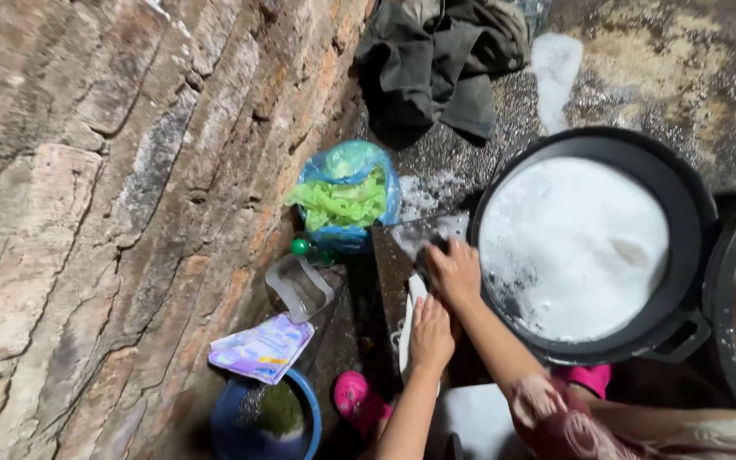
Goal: Hand-washing clothes in a tub and on a scrubbing board using soap and a brush.
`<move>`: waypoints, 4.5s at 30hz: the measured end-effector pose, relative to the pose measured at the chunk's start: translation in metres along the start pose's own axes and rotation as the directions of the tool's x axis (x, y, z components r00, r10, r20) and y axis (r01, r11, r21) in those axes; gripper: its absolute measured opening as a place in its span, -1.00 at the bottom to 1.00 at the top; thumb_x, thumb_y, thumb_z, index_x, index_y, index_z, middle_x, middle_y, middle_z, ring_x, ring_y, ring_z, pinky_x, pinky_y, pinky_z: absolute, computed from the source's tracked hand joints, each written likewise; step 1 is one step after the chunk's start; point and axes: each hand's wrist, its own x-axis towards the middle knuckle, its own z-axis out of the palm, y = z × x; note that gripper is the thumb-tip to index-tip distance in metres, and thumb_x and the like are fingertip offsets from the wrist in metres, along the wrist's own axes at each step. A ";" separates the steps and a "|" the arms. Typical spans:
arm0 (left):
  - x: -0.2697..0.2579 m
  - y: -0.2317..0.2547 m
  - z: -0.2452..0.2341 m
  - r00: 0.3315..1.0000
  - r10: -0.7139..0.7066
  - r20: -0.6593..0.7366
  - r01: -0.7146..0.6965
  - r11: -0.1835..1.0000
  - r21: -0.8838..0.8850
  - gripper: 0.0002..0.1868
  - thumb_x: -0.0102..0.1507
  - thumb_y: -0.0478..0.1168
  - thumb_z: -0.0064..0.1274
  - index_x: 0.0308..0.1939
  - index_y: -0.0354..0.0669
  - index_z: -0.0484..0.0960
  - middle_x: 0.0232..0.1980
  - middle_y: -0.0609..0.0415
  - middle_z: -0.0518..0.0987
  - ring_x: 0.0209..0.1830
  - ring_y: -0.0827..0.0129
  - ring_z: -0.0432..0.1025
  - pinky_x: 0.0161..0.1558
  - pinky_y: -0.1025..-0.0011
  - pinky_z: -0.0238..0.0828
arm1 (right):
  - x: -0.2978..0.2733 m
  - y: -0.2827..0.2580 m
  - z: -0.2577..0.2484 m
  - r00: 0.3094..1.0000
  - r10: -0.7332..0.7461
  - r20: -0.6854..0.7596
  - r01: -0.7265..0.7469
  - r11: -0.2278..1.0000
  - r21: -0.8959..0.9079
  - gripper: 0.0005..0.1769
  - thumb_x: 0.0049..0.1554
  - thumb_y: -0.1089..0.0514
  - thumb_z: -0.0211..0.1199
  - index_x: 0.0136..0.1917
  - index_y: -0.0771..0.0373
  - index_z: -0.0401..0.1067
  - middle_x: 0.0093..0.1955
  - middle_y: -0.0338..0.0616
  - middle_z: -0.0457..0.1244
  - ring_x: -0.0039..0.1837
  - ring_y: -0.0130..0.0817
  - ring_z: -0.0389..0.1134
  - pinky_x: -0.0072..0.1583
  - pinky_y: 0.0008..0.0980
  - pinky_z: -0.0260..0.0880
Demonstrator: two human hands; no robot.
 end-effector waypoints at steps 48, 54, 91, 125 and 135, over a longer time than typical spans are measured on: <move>-0.011 -0.007 -0.013 0.813 -0.307 -0.495 0.199 0.945 -0.259 -0.73 0.10 -0.22 0.20 -0.10 -0.05 0.68 0.14 0.17 0.61 0.23 0.18 0.41 0.26 0.07 0.21 | -0.065 -0.006 -0.002 0.996 -0.090 0.029 0.083 0.979 0.187 -0.58 -0.03 0.03 0.36 0.14 0.00 0.53 0.13 0.13 0.24 0.15 0.09 0.26 0.14 -0.03 0.24; -0.007 -0.001 -0.029 0.779 -0.300 -0.550 0.167 0.945 -0.280 -0.78 0.21 -0.15 0.20 -0.06 0.04 0.68 0.14 0.20 0.57 0.22 0.20 0.38 0.23 0.08 0.20 | 0.020 -0.010 -0.007 0.997 0.064 0.050 -0.072 0.984 0.165 -0.65 0.07 0.05 0.36 0.15 0.04 0.55 0.18 0.13 0.27 0.18 0.11 0.27 0.11 0.01 0.25; -0.008 -0.007 -0.015 0.837 -0.475 -0.272 0.029 0.534 -0.845 -0.40 0.40 -0.29 -0.08 0.55 -0.15 0.24 0.48 -0.05 0.44 0.54 0.20 0.30 0.55 0.28 0.13 | -0.110 0.130 -0.060 0.573 0.405 0.712 -0.625 -0.347 0.700 -0.69 0.16 -0.01 0.23 0.15 0.06 0.40 0.06 -0.12 0.33 -0.01 -0.25 0.38 0.00 -0.23 0.37; -0.073 0.014 -0.014 0.954 -0.200 -0.223 0.200 0.979 -0.024 -0.52 0.35 -0.19 -0.18 0.34 -0.21 0.49 0.64 0.04 0.12 0.67 0.18 -0.12 0.58 0.11 -0.27 | -0.089 -0.025 -0.017 0.995 -0.051 0.089 0.043 0.996 0.080 -0.48 -0.02 0.01 0.40 0.23 0.02 0.48 0.27 0.28 0.20 0.26 0.20 0.23 0.22 0.05 0.22; -0.073 0.010 0.004 0.968 -0.192 -0.163 0.202 0.978 0.046 -0.34 0.20 -0.17 -0.04 0.40 -0.27 0.39 0.60 -0.01 0.07 0.63 0.09 -0.09 0.51 0.03 -0.26 | -0.085 -0.027 -0.020 0.998 -0.057 0.012 0.057 0.998 -0.003 -0.53 -0.07 -0.02 0.41 0.10 0.12 0.50 0.21 0.32 0.23 0.17 0.27 0.27 0.18 0.20 0.23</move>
